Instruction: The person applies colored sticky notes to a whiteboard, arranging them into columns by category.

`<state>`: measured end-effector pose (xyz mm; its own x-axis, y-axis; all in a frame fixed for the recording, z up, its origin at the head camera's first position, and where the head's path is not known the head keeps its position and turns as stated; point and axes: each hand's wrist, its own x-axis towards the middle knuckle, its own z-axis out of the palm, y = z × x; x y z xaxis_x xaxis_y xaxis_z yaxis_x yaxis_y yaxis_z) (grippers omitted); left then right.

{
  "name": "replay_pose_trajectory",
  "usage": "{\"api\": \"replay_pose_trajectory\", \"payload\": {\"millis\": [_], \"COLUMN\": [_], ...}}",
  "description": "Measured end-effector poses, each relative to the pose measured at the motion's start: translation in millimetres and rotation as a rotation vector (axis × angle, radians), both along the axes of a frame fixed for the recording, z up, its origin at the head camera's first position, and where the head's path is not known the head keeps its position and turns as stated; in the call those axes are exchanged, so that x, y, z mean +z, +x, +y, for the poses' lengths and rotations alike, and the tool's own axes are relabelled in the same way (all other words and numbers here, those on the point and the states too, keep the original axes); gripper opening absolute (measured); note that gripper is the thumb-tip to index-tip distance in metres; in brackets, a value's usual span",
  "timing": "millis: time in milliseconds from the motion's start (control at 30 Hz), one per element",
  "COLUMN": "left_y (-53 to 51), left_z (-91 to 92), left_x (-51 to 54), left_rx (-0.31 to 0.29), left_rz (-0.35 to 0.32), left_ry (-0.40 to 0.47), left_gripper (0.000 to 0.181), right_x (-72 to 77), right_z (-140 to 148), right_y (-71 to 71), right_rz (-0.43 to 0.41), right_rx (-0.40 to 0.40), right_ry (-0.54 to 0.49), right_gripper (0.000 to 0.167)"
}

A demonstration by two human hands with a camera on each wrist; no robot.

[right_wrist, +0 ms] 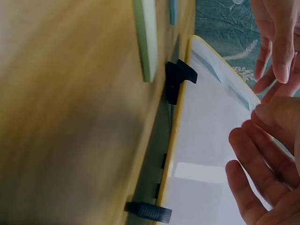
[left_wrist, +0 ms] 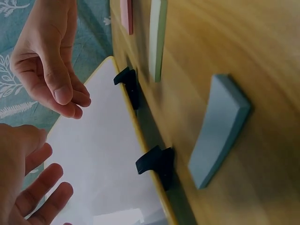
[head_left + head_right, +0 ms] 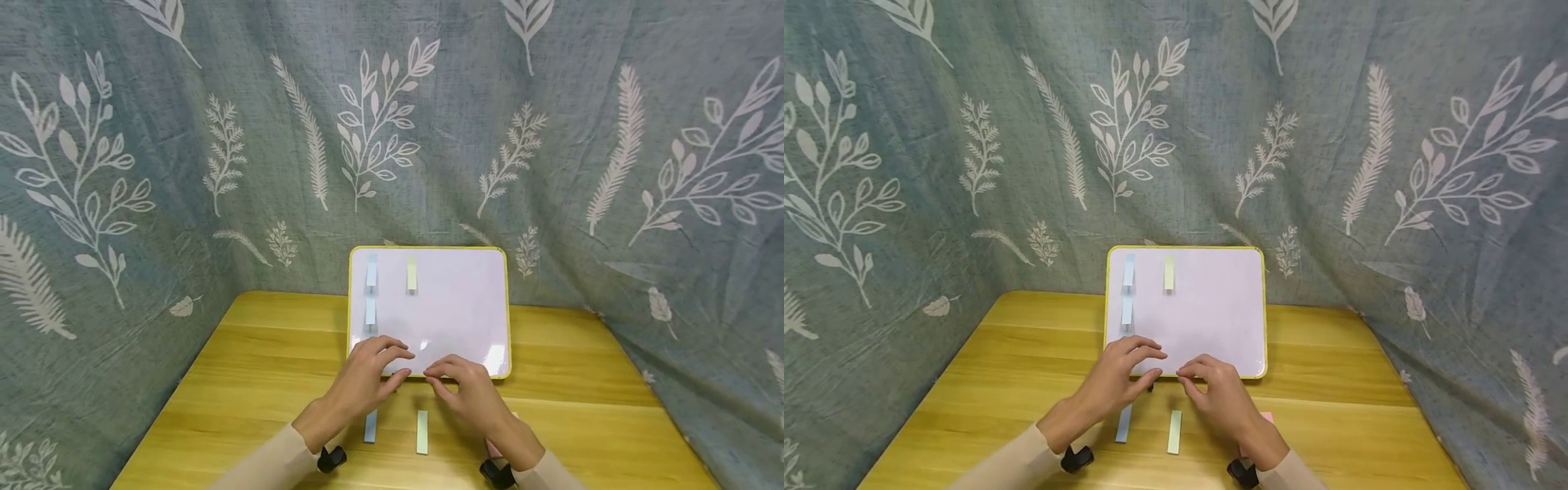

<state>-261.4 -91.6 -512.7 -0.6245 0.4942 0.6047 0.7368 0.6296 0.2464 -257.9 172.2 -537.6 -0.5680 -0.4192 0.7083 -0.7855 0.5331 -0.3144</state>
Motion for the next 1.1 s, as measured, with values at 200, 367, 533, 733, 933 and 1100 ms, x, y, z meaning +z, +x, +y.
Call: {"api": "replay_pose_trajectory", "payload": {"millis": [200, 367, 533, 733, 933, 1100], "left_y": [7.8, 12.9, 18.1, 20.7, 28.3, 34.7], "left_z": [-1.0, -2.9, -6.6, -12.6, -11.8, -9.8], "left_x": [-9.0, -13.7, -20.8, -29.1, -37.2, -42.6], "left_rx": [-0.005, -0.002, -0.009, -0.037, -0.065, -0.074], "left_rz": [-0.050, -0.116, -0.220, -0.312, -0.344, -0.368], "left_ry": [-0.029, -0.063, -0.120, -0.188, -0.229, -0.271], "left_gripper": [0.023, 0.024, 0.026, 0.031, 0.033, 0.037], "right_x": [-4.7, -5.7, -7.2, -8.5, -8.5, -11.9], "right_z": [2, 5, 5, 3, 5, 8], "right_y": [9.0, 15.4, 23.3, 28.7, 33.4, 37.0], "right_rz": [-0.049, -0.126, -0.224, -0.330, -0.339, -0.278], "right_rx": [0.021, 0.045, 0.059, 0.045, 0.087, 0.134], "right_ry": [0.063, 0.153, 0.241, 0.356, 0.425, 0.428], "right_gripper": [0.016, 0.012, 0.011, 0.013, 0.022, 0.027]}}
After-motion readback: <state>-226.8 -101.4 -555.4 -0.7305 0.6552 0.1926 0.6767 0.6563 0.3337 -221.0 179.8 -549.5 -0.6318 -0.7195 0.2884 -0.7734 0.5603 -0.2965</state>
